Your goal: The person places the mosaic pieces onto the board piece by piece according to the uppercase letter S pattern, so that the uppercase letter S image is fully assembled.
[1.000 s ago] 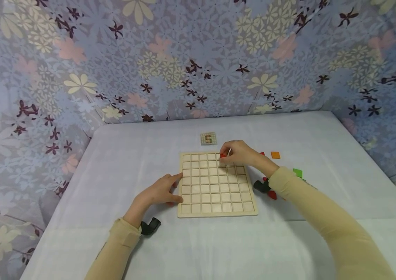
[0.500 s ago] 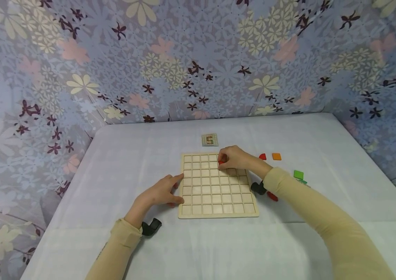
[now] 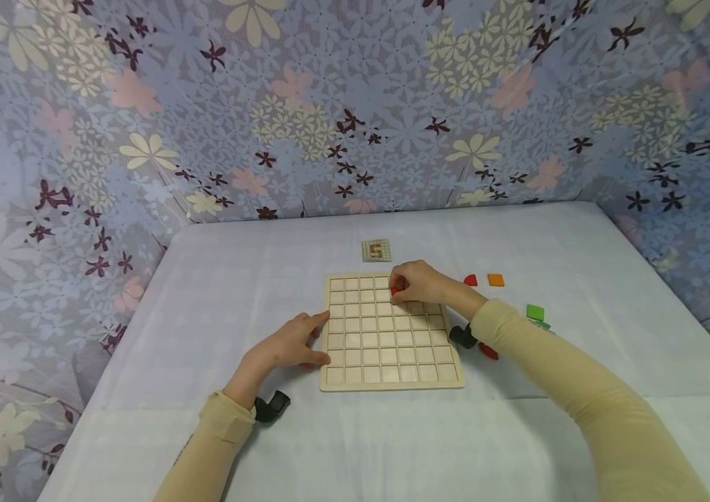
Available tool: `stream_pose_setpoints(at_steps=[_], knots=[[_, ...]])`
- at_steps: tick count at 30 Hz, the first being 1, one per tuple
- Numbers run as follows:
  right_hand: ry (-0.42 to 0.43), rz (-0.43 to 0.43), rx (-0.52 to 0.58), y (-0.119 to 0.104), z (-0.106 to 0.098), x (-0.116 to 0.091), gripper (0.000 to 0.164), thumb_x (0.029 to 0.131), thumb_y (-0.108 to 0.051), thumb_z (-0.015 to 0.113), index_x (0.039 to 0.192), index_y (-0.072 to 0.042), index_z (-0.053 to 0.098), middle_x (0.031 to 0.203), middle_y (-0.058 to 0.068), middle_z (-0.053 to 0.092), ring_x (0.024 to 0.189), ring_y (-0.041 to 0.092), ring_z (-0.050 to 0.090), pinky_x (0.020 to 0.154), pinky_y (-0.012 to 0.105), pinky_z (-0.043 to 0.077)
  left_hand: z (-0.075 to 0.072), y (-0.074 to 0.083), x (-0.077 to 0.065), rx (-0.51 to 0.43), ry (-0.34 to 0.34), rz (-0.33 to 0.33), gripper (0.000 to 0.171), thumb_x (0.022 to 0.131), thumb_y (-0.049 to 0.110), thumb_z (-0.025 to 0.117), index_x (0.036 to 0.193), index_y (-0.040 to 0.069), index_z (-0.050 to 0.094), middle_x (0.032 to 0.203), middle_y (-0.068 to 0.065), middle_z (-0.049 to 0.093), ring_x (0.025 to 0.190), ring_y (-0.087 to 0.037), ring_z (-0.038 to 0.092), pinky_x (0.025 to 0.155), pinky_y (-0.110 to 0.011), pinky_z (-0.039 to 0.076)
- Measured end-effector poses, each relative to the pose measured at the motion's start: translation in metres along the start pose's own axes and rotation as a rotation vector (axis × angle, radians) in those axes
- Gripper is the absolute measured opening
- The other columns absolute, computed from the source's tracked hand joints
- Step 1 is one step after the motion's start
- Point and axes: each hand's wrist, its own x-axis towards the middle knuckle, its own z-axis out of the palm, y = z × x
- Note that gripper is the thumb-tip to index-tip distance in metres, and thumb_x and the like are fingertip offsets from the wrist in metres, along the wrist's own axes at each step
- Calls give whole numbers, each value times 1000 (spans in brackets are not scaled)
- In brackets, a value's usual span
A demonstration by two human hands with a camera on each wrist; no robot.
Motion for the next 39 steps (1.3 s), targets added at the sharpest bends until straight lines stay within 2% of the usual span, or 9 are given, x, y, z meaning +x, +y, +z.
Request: stream_pose_setpoints(at_steps=[4, 9, 14, 19, 26, 31, 39], knots=[[28, 20, 42, -2, -13, -5, 24, 83, -14, 74, 99, 1, 64, 88, 7, 61, 81, 21, 59, 75, 36, 47, 0, 1, 1, -16, -5, 4, 85, 80, 21, 78, 148, 4, 29, 98, -4, 46, 57, -14, 54, 69, -30, 40], [139, 58, 84, -3, -46, -16, 28, 85, -21, 73, 105, -3, 64, 96, 9, 61, 83, 22, 61, 75, 38, 48, 2, 2, 1, -12, -1, 9, 85, 80, 22, 77, 148, 4, 29, 99, -4, 47, 59, -14, 53, 69, -30, 41], [260, 99, 91, 5, -80, -41, 29, 85, -26, 72, 107, -7, 65, 97, 8, 61, 81, 20, 61, 72, 37, 48, 1, 1, 0, -16, 3, 7, 84, 80, 22, 77, 148, 3, 30, 100, -5, 47, 58, -14, 53, 70, -31, 40], [335, 229, 120, 25, -100, -72, 32, 87, -30, 70, 109, -8, 65, 101, 8, 61, 82, 20, 62, 73, 39, 48, -1, 1, -2, -7, 6, 1, 84, 80, 21, 77, 148, 3, 29, 100, -5, 47, 59, -14, 52, 68, -31, 39], [349, 382, 167, 58, -103, -105, 44, 88, -39, 67, 116, -6, 60, 109, 13, 58, 91, 31, 61, 80, 46, 47, -1, 0, -3, -39, -1, 0, 85, 80, 20, 77, 148, 3, 29, 100, -6, 47, 56, -13, 55, 69, -30, 41], [314, 449, 150, 76, -98, -118, 56, 86, -46, 66, 120, -3, 58, 114, 15, 56, 96, 31, 59, 81, 47, 44, 0, 0, -4, -58, -5, 14, 85, 81, 19, 77, 148, 2, 28, 100, -6, 46, 55, -13, 56, 68, -30, 41], [189, 476, 111, 97, -83, -130, 42, 90, -25, 67, 123, 0, 57, 122, 21, 52, 98, 33, 54, 84, 48, 43, 0, 3, -5, -46, -8, 40, 84, 81, 19, 77, 147, 1, 29, 98, -6, 46, 55, -12, 55, 68, -30, 40]])
